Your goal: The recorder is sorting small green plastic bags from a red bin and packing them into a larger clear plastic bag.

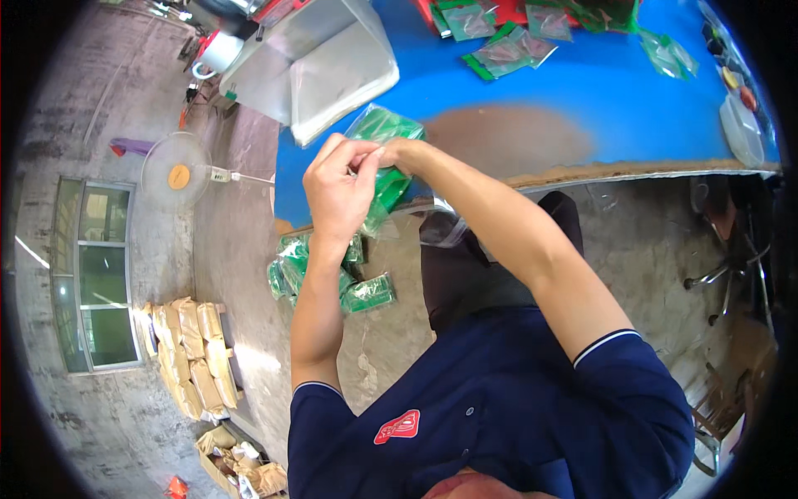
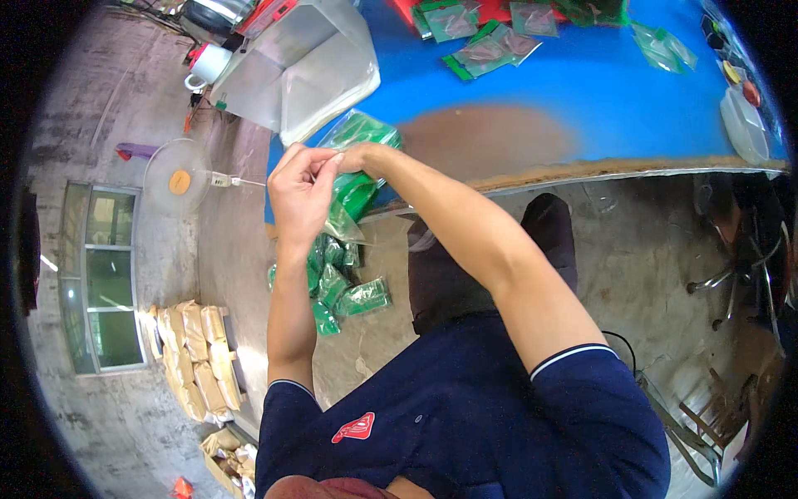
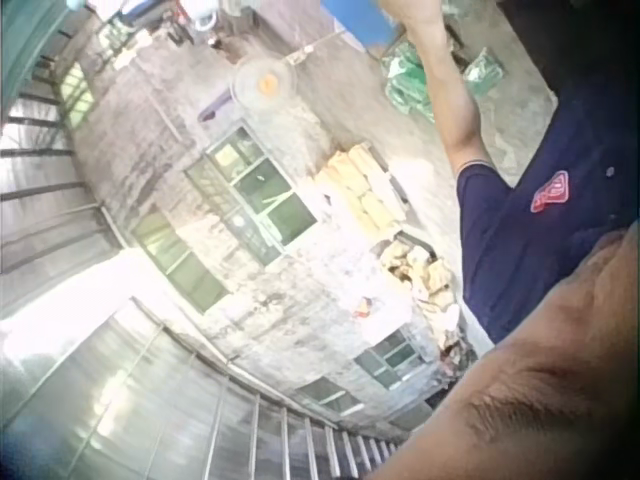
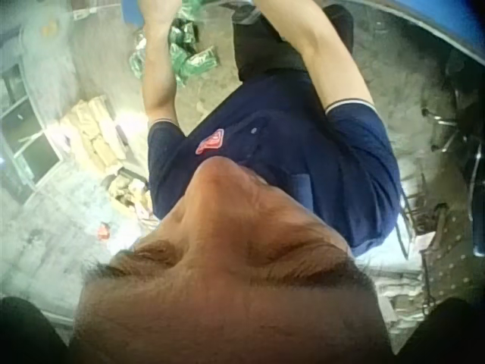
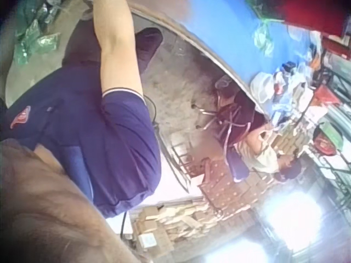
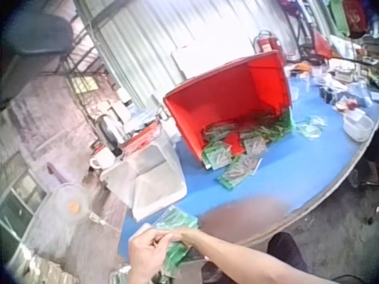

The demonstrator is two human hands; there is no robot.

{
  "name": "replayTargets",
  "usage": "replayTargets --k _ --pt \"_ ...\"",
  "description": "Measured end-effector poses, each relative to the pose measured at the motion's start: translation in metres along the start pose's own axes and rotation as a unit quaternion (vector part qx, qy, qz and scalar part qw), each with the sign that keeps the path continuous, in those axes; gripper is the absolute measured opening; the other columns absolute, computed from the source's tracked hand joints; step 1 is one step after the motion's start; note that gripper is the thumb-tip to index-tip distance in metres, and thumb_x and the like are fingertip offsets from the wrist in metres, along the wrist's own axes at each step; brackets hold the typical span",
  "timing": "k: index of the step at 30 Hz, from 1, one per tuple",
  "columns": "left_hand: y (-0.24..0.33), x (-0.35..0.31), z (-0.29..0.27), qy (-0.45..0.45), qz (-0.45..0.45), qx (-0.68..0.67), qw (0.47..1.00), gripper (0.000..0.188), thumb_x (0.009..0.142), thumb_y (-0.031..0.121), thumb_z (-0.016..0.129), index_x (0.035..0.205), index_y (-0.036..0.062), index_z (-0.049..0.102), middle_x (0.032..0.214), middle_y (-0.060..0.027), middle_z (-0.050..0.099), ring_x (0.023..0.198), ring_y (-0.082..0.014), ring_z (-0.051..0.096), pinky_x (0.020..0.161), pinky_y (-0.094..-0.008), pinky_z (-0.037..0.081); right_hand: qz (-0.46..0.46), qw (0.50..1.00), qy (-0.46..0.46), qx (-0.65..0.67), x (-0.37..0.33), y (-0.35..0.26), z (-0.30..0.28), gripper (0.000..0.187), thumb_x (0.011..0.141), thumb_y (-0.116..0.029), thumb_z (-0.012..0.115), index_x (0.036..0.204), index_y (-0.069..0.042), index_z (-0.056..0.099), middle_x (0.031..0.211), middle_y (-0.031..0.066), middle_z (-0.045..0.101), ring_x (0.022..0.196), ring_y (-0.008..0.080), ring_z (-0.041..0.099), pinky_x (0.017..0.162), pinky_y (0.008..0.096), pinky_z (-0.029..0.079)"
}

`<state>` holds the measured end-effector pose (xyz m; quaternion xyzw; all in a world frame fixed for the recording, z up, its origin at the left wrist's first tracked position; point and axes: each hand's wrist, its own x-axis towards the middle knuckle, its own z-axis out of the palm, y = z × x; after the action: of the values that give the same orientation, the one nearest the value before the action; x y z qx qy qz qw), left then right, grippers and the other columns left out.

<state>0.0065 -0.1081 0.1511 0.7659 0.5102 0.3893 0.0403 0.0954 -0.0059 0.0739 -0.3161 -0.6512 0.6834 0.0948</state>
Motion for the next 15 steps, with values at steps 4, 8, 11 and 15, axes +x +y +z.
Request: replayTargets --k 4,8,11,15 --pt "-0.004 0.001 0.021 0.04 -0.065 -0.068 0.995 0.006 0.085 0.001 0.075 0.089 -0.0024 0.072 0.079 -0.001 0.062 0.065 -0.0057 0.055 0.058 -0.0234 0.045 -0.024 0.883 0.044 0.467 -0.021 0.037 0.005 0.077 0.103 -0.064 0.017 0.155 -0.008 0.026 0.156 0.0143 0.034 0.134 0.0291 0.044 0.104 0.0495 0.041" --pt "0.01 0.014 0.04 0.052 -0.124 -0.174 0.976 0.009 0.086 0.005 0.076 0.087 -0.0028 0.071 0.079 -0.0005 0.063 0.068 -0.0042 0.057 0.061 -0.0207 0.045 -0.206 0.751 0.114 0.617 -0.054 0.059 0.033 0.076 0.1 -0.07 0.026 0.141 -0.009 0.047 0.139 0.0108 0.052 0.129 0.0245 0.049 0.103 0.0431 0.044" --pt "-0.02 0.018 0.035 0.004 -0.148 -0.238 0.96 0.025 0.088 0.01 0.075 0.11 -0.0014 0.07 0.101 -0.0036 0.07 0.084 -0.0074 0.062 0.073 -0.022 0.049 -0.232 0.77 0.188 0.564 -0.067 0.044 0.033 0.065 0.099 -0.061 0.047 0.139 -0.01 0.05 0.136 0.0077 0.057 0.127 0.0257 0.052 0.11 0.0443 0.037" --pt "-0.175 -0.015 -0.002 -0.111 -0.254 -0.322 0.905 0.074 0.093 0.035 0.07 0.147 -0.0044 0.038 0.146 -0.0151 0.048 0.132 -0.0223 0.046 0.11 -0.0341 0.036 -0.194 0.757 0.1 0.616 -0.061 0.041 0.026 0.056 0.098 -0.049 0.057 0.137 -0.009 0.052 0.135 0.0084 0.058 0.128 0.0266 0.051 0.111 0.0468 0.037"
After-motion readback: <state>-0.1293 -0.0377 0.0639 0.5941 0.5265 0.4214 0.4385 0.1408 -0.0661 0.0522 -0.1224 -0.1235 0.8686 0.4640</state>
